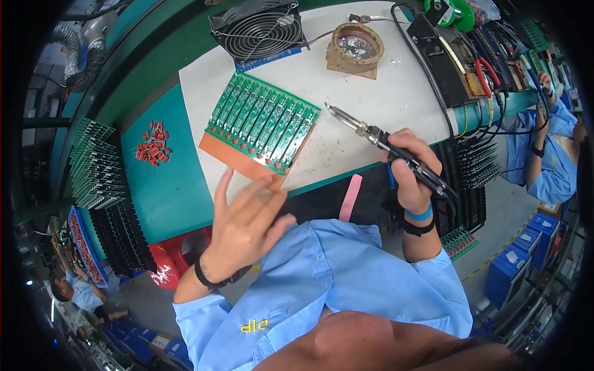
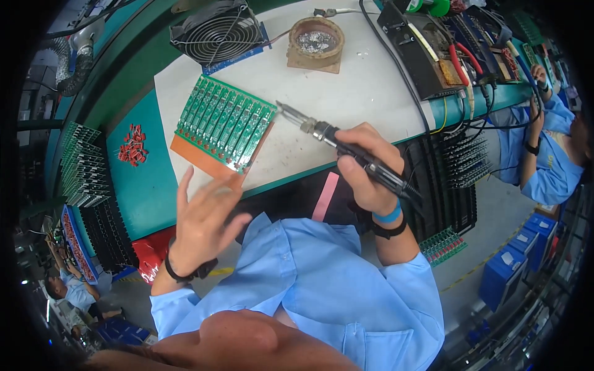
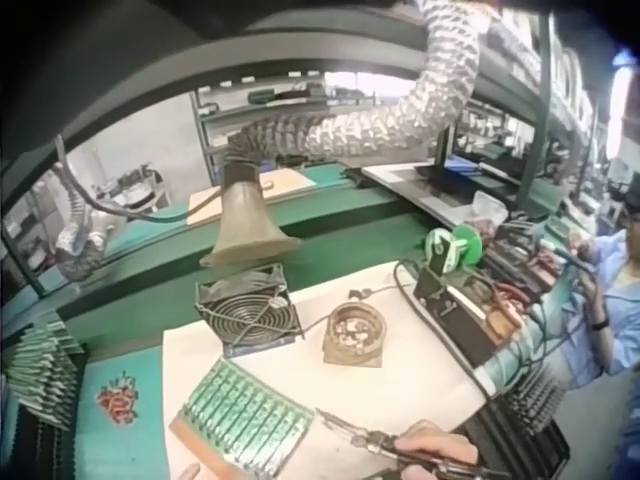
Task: The person picks up a circuit board, places it on a block, and uses a soldering iron to apply solder to it. They then set the board aside on a stack and repeat the process with another board.
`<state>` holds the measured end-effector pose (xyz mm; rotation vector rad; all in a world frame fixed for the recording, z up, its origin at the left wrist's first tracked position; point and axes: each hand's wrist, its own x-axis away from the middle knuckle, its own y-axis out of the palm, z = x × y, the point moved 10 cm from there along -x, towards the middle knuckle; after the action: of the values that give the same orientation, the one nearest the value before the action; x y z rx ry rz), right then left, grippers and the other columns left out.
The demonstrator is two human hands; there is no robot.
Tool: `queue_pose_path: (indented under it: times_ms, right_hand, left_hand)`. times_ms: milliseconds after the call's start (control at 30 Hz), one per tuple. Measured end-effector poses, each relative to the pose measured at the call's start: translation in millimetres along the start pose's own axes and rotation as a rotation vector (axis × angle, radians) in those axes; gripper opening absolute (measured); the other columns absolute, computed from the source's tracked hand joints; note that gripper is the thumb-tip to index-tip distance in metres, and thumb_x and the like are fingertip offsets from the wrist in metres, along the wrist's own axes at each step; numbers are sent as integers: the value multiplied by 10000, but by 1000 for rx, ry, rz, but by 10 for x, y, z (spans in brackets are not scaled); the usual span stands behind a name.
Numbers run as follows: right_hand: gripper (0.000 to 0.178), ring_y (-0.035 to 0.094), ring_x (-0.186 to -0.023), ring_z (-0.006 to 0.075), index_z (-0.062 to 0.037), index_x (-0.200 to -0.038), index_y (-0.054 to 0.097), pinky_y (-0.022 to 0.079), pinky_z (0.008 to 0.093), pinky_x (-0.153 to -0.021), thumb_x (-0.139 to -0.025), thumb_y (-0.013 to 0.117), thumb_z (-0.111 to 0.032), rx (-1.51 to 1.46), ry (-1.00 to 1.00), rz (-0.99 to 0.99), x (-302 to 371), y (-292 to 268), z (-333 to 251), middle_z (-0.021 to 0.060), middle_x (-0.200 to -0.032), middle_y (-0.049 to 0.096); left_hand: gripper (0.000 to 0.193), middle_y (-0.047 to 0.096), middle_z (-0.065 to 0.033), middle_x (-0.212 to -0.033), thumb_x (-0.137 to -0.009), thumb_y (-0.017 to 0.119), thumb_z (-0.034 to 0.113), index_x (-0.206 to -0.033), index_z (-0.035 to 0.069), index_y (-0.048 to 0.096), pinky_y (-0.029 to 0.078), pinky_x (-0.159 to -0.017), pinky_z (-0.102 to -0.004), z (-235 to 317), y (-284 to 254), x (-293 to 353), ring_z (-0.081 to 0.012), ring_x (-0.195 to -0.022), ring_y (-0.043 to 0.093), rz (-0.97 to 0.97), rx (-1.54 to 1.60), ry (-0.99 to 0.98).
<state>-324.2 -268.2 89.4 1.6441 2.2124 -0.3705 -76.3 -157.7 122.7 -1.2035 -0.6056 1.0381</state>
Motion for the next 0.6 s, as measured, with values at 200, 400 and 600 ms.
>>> queue_pose_path:
  times_ms: [200,400,600]
  right_hand:
    - [384,693,-850,243,77,-1177,711,538,341,-816,-816,816,-3,114,-5,-119,-53,184,-80,163,-931,738]
    - [409,663,-849,243,41,-1185,711,505,447,-942,-808,841,-49,177,9,-124,2,183,14,106,-827,722]
    - [399,672,-840,241,26,-1180,721,491,476,-982,-804,831,-43,224,9,-135,-43,196,40,83,-818,742]
  left_hand:
    - [543,586,-154,-1496,-844,843,126,-1361,82,686,296,-1243,-597,-480,-269,-789,-421,-1458,483,156,149,-89]
    - [517,469,-148,-1605,-858,831,95,-1356,131,697,257,-1258,-605,-532,3,-1134,-423,-1530,370,8,87,-42]
    - [483,465,-125,-1614,-858,835,94,-1319,186,723,237,-1262,-611,-536,132,-1207,-411,-1537,362,-60,56,-34]
